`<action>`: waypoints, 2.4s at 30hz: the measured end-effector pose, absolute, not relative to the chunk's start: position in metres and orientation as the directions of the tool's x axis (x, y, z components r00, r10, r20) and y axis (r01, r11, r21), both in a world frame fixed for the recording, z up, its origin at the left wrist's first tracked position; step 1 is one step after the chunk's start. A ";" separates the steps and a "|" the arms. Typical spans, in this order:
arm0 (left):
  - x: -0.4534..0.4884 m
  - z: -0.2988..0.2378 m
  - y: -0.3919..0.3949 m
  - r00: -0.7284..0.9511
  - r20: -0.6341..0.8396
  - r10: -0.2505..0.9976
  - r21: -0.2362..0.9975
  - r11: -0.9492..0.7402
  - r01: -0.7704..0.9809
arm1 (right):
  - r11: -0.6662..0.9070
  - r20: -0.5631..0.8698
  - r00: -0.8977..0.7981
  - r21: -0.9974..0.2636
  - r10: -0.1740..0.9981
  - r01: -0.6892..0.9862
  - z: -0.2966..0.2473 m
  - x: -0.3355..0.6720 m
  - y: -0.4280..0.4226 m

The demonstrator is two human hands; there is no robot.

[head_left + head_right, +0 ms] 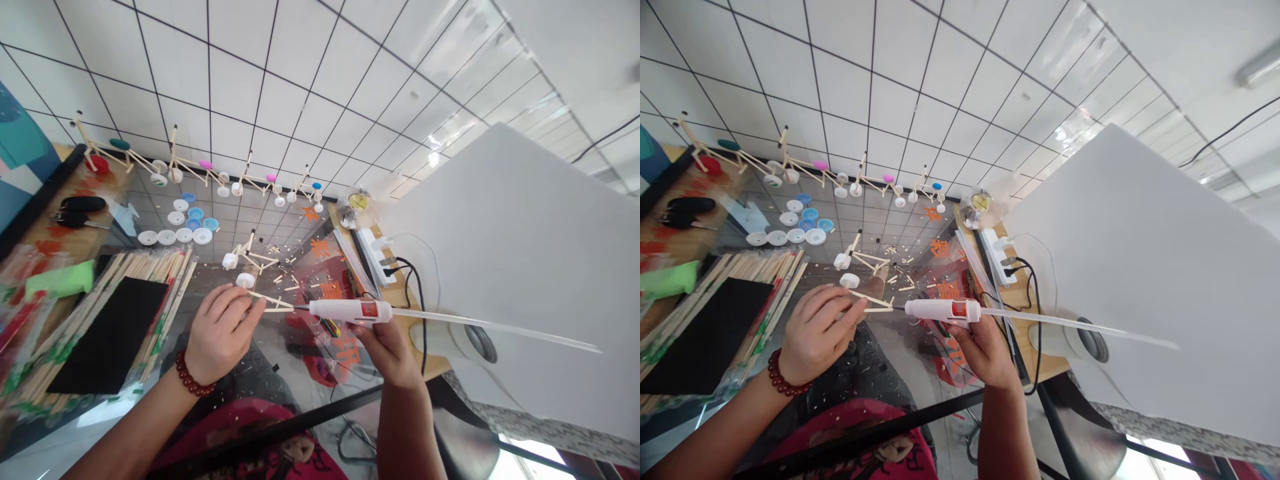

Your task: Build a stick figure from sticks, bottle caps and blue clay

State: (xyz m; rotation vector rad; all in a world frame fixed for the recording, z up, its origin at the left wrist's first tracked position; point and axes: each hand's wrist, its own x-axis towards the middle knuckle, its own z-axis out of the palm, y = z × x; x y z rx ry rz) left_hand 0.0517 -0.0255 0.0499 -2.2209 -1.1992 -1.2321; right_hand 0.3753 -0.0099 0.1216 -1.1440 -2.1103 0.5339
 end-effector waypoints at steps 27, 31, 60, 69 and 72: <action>0.055 0.049 -0.028 0.170 0.774 0.610 0.292 -0.582 0.759 | 0.497 0.349 -0.357 -0.678 0.866 0.542 0.116 0.376 -0.011; 0.064 0.049 -0.031 -0.002 0.675 0.738 0.607 -0.554 0.570 | 0.492 0.350 -0.350 -0.679 0.869 0.545 0.115 0.377 -0.011; 0.079 0.053 -0.031 0.035 -0.215 0.976 0.943 0.216 -0.253 | 0.485 0.389 -0.293 -0.647 0.874 0.588 0.116 0.353 -0.003; 0.078 0.050 -0.029 0.028 -0.173 0.985 0.960 0.175 -0.217 | 0.481 0.377 -0.301 -0.637 0.876 0.602 0.112 0.354 -0.004; 0.079 0.050 -0.030 0.036 -0.213 0.976 0.939 0.215 -0.269 | 0.450 0.358 -0.276 -0.649 0.892 0.613 0.111 0.355 -0.004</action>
